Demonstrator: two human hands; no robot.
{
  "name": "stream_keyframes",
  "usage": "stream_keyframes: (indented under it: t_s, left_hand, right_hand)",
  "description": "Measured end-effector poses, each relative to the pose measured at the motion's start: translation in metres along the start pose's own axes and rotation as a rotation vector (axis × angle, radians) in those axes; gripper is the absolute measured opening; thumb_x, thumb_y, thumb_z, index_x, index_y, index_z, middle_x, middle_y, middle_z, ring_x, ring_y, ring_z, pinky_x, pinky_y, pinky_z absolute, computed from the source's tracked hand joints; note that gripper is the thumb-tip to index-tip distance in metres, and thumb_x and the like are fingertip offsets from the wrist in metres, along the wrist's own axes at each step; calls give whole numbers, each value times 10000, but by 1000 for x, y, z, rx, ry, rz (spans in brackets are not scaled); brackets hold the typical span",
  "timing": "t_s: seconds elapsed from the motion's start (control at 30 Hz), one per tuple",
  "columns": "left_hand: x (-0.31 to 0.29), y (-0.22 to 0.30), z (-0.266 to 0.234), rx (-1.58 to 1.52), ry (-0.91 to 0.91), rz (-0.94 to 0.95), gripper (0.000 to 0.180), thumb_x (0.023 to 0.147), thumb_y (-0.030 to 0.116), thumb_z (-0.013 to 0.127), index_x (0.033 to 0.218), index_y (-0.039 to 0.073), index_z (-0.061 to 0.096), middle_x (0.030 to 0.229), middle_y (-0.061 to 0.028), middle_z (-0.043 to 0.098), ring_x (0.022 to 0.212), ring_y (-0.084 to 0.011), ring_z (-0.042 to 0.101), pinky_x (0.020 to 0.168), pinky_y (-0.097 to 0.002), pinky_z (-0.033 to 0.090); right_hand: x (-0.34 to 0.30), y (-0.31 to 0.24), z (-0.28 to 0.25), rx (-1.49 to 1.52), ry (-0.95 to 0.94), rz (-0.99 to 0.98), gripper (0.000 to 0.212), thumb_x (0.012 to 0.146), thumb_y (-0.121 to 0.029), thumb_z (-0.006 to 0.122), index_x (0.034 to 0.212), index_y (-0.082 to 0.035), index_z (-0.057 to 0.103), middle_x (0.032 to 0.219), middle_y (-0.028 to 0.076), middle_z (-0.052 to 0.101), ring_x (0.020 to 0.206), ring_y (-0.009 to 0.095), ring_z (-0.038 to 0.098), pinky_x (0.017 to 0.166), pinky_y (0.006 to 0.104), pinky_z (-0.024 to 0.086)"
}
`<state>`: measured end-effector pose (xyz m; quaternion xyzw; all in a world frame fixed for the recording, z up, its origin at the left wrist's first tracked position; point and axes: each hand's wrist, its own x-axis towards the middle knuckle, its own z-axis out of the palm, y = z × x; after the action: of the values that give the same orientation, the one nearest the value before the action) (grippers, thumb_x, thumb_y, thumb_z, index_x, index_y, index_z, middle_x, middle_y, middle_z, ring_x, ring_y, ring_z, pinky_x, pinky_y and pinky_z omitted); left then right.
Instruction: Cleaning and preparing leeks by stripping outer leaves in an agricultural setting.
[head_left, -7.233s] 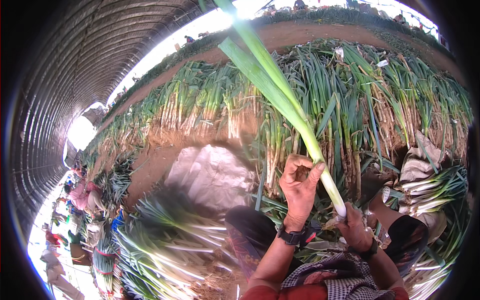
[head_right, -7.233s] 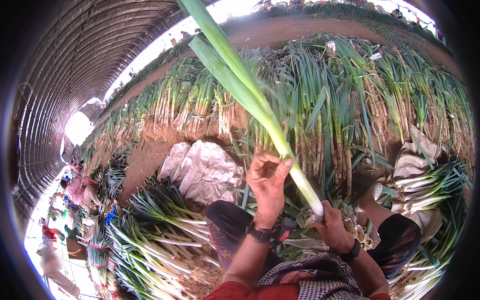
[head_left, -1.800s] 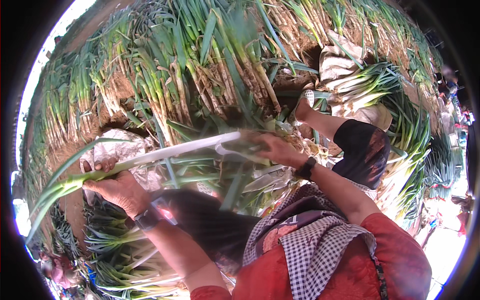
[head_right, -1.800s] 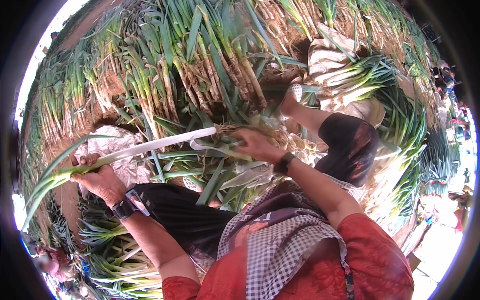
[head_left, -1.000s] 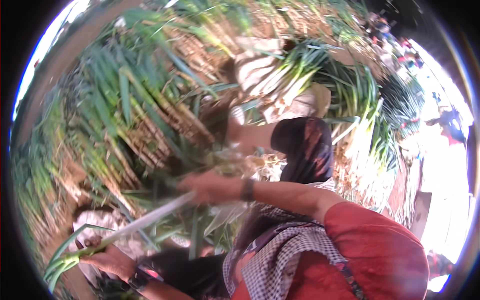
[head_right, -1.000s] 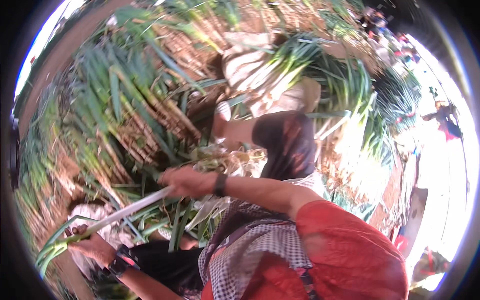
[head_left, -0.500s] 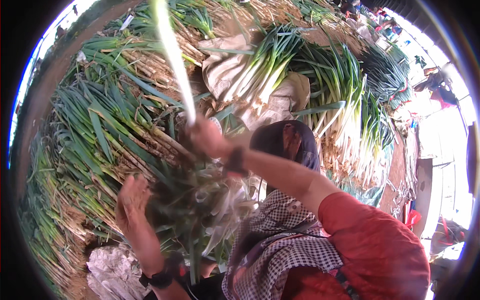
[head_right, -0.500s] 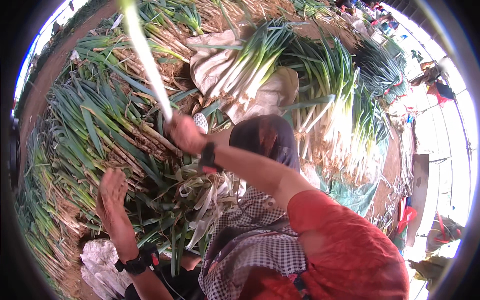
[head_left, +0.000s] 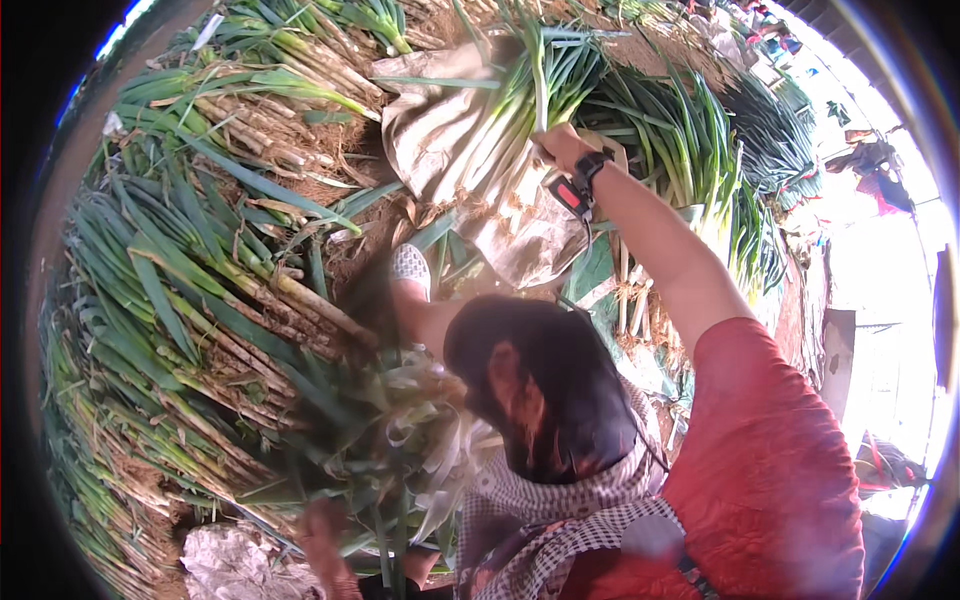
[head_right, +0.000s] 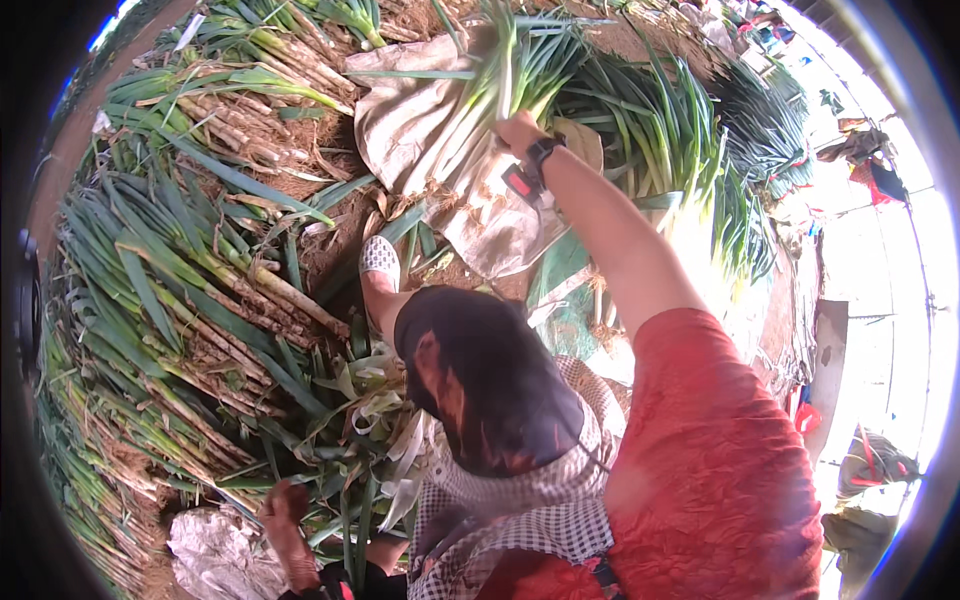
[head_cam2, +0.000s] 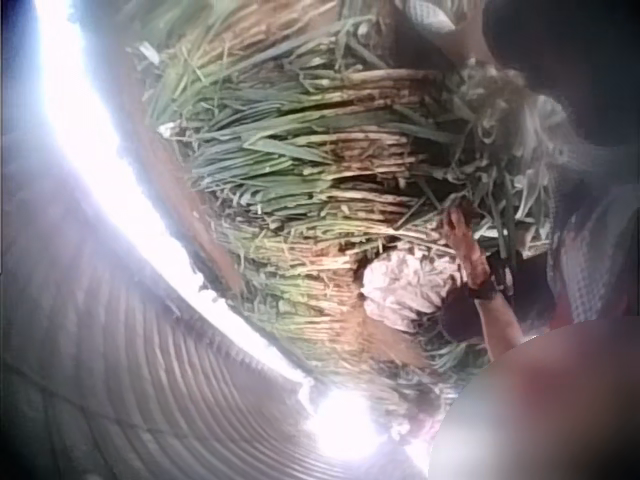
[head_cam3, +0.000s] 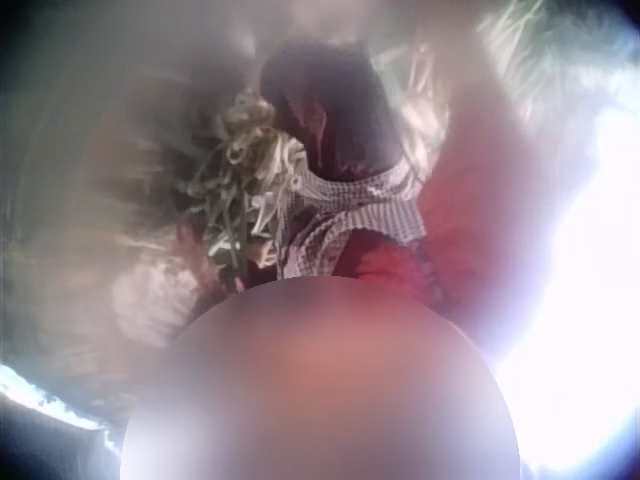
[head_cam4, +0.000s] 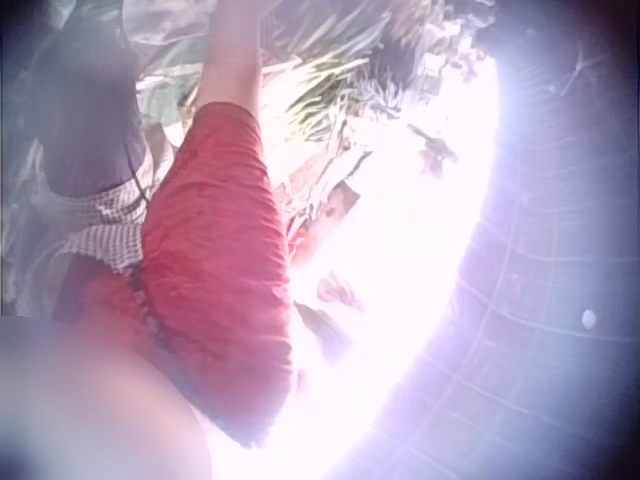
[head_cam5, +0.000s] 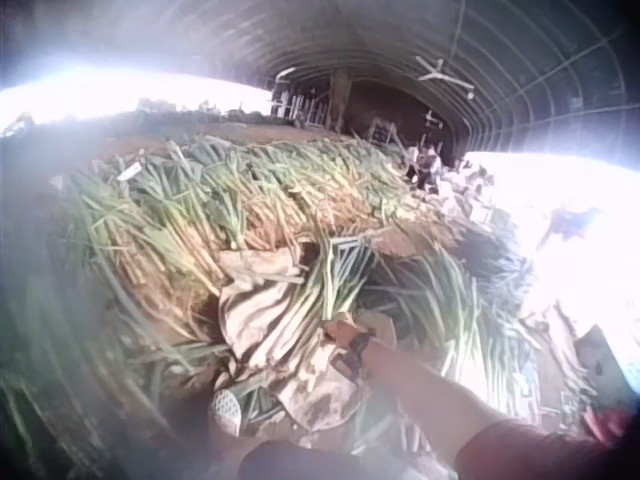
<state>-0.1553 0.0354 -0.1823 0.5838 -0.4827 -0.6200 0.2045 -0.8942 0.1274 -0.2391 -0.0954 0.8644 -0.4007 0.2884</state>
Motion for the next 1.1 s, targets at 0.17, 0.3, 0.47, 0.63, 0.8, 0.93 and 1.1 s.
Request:
stream_keyframes:
  t_s: [0.17, 0.3, 0.47, 0.63, 0.8, 0.93, 1.1]
  left_hand:
    - [10, -35, 68, 121, -361, -59, 302, 912, 263, 618, 1045, -8, 629, 861, -85, 681, 697, -141, 624, 676, -253, 506]
    - [4, -25, 73, 57, -255, -338, 299, 923, 254, 598, 1057, -13, 613, 869, -102, 679, 704, -145, 631, 667, -256, 510]
    - [25, -25, 88, 209, -334, -219, 313, 902, 185, 590, 1142, -15, 574, 1023, -142, 619, 823, -204, 625, 752, -305, 511]
    - [29, -4, 96, 382, -399, -102, 374, 881, 115, 583, 1227, -16, 534, 1177, -181, 559, 942, -263, 619, 837, -354, 512]
    - [36, 7, 112, 711, -526, 205, 381, 875, 122, 583, 1236, 4, 554, 1195, -177, 578, 994, -262, 618, 856, -349, 502]
    - [60, -70, 89, 200, -205, -525, 339, 905, 248, 579, 1074, -44, 617, 857, -165, 690, 680, -196, 662, 625, -282, 522]
    - [61, -83, 86, 139, -217, -447, 363, 900, 243, 589, 1077, -74, 604, 842, -181, 690, 660, -205, 666, 591, -277, 535]
  right_hand:
    - [45, 101, -28, 48, 0, -161, 150, 840, -105, 649, 868, 42, 643, 774, 138, 688, 608, 170, 673, 509, 254, 552]
    - [34, 81, 74, 351, -69, 115, 144, 875, -98, 614, 911, 39, 589, 771, 143, 639, 606, 239, 662, 533, 359, 611]
    - [69, 83, 100, 502, -59, 128, 187, 860, -104, 650, 914, 63, 586, 759, 164, 655, 616, 251, 675, 516, 350, 609]
    - [101, 71, 126, 425, 76, 223, 197, 850, -104, 653, 864, 87, 606, 746, 173, 659, 649, 257, 685, 527, 343, 611]
    - [121, 68, 138, 174, 122, 208, 213, 756, -126, 737, 733, 65, 644, 654, 132, 661, 558, 222, 673, 492, 305, 582]
    - [151, 83, 142, 136, 225, 339, 185, 646, -72, 815, 751, 9, 686, 740, 97, 707, 610, 190, 691, 530, 292, 566]
    - [154, 94, 143, -432, 141, -41, 194, 660, -82, 800, 789, 11, 688, 846, 121, 715, 744, 203, 709, 642, 281, 573]
